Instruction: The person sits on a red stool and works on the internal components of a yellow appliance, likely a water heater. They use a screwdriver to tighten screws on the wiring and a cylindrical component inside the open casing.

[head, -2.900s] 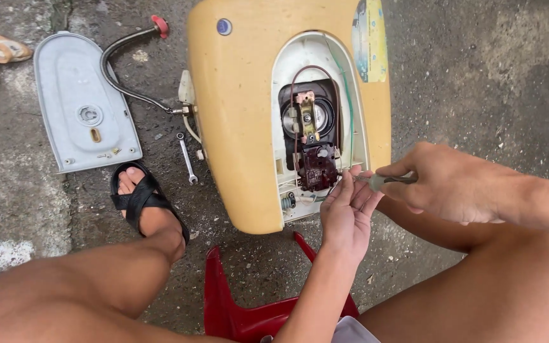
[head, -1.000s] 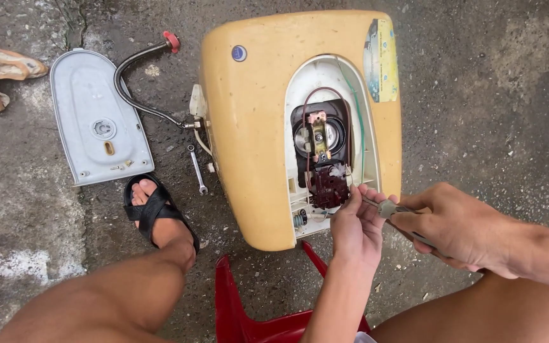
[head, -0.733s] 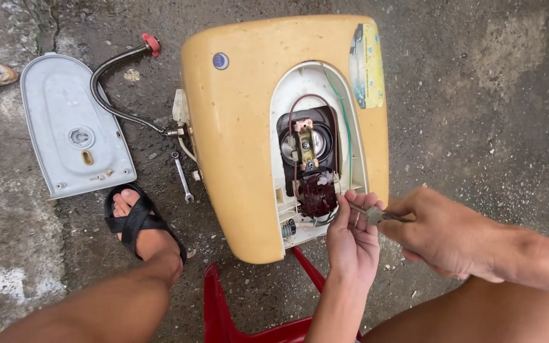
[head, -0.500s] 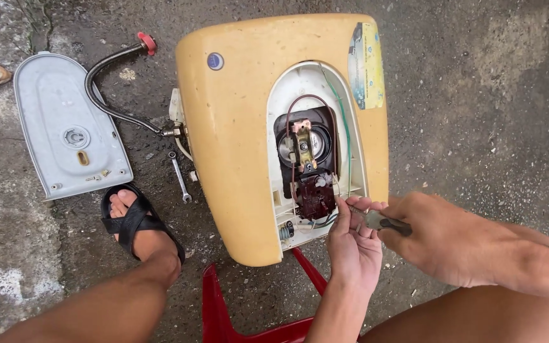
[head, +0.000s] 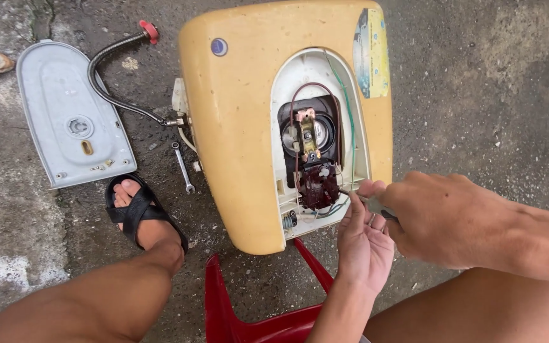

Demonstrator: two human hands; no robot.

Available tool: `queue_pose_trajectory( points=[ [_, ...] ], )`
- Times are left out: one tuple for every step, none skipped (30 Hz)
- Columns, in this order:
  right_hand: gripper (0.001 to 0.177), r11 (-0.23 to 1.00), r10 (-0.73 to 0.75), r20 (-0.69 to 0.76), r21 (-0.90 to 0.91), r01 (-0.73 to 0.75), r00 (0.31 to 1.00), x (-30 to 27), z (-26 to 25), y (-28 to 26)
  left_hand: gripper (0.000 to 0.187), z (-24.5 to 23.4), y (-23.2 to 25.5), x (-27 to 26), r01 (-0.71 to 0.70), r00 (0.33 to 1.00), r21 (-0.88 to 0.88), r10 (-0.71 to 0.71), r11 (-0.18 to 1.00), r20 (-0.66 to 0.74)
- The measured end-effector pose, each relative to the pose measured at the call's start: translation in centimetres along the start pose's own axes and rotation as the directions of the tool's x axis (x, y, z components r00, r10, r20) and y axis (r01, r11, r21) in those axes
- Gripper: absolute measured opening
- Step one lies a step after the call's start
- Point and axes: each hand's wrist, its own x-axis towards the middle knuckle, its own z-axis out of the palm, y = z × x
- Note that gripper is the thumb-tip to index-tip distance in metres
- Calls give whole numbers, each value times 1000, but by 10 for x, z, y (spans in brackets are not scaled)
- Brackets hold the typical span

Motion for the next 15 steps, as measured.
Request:
queue_pose_trajectory(
  points=[
    [61,1000,-8,-8,-3,8,1000,4,2,2,32,1,3,5,-11,1000,2,11,1000,4],
    [38,999,-20,-25,-49,18,1000,5,8,5,32,0,1,6,-5,1000,-36,4,999,-5],
    [29,995,-32,-40,-94,28,999,7,14,9,33,-2,0,7,1,1000,-73,-2,997,-15],
    [29,995,-27,-45,-93,23,999,7,16,8,33,-5,-1,7,5,1000,-71,-5,997,-9],
    [45,989,-47,-21,-141,44,999,7,18,7,30,-9,-2,8,-1,1000,-96,2,995,14],
    [84,979,-71,7,-190,71,997,7,20,5,27,-13,-2,7,-10,999,-122,15,992,34],
    [84,979,-71,4,-190,71,997,11,20,7,27,-9,0,13,-11,999,-120,15,993,35],
    [81,966,-101,-20,-241,94,995,12,23,8,27,-9,0,10,-1,998,-143,8,990,54],
    [78,949,-133,-44,-292,115,990,13,27,8,27,-8,1,8,10,997,-165,2,986,73],
    [78,950,-131,-47,-292,112,990,12,31,9,27,-10,-1,6,12,997,-164,1,986,77],
    [57,944,-157,-57,-303,133,986,12,35,10,24,-11,-2,4,13,994,-174,5,985,105],
    [38,936,-183,-77,-317,150,980,13,35,11,22,-10,-1,7,12,990,-181,14,983,143],
    [38,936,-182,-90,-320,144,979,16,32,12,22,-7,2,14,11,988,-178,17,984,155],
    [42,935,-192,-93,-319,154,977,16,34,11,20,-10,2,12,3,993,-171,18,985,120],
    [47,934,-202,-95,-318,163,975,16,37,10,17,-13,2,11,-4,996,-163,18,987,84]
  ],
)
